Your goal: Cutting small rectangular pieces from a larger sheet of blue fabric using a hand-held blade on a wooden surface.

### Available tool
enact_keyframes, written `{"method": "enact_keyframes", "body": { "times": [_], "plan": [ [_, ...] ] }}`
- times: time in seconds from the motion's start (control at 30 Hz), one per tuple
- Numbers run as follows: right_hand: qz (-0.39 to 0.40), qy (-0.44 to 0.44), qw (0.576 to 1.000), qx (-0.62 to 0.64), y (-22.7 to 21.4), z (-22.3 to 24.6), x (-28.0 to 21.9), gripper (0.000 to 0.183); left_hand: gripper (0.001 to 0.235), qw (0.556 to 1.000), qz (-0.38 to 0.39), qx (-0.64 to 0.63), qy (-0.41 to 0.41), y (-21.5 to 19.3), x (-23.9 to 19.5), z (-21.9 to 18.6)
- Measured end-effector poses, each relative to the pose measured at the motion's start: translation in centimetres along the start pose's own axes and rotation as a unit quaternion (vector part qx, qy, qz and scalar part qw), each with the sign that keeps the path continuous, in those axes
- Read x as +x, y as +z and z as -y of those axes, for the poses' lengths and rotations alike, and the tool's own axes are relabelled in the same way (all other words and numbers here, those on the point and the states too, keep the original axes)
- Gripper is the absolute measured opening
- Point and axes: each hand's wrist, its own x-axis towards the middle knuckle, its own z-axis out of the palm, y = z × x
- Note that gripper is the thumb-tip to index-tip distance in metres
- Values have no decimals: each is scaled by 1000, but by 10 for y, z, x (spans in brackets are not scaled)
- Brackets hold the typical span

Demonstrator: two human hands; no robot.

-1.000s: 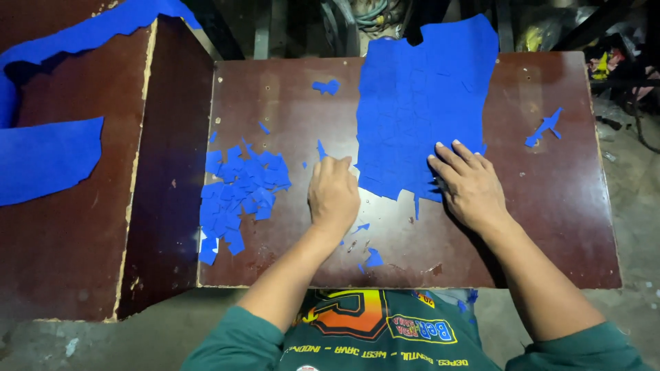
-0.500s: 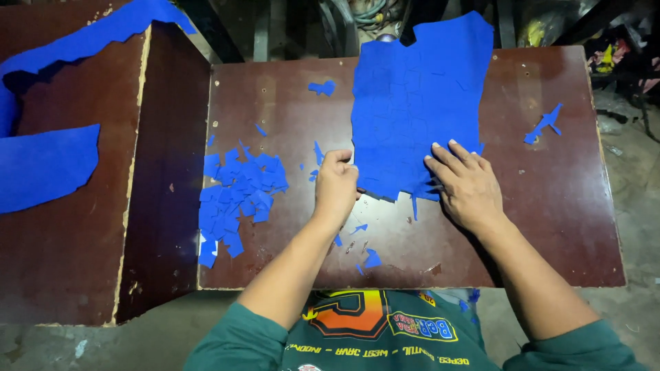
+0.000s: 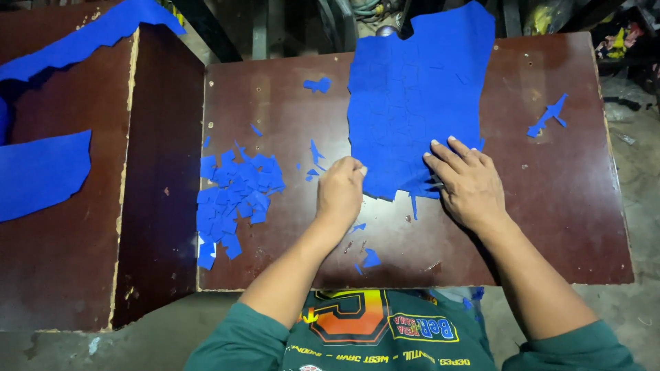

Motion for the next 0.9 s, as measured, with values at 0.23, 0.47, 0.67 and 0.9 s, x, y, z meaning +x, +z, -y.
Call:
{"method": "enact_keyframes", "body": {
  "times": [0.23, 0.47, 0.67, 0.9],
  "plan": [
    [7, 5, 1000, 14, -1, 1, 1, 48, 25, 986, 34, -47, -158, -21, 7, -7],
    [-2, 6, 1000, 12, -4, 1, 2, 47, 12, 975, -10, 184, 126, -23, -4, -21],
    [-6, 3, 1000, 7, -1, 0, 2, 46, 13, 952, -126, 247, 127, 2, 42, 60],
    [12, 16, 1000, 24, -4, 2, 1, 47, 55, 957, -114, 205, 170, -22, 41, -19]
  ]
}}
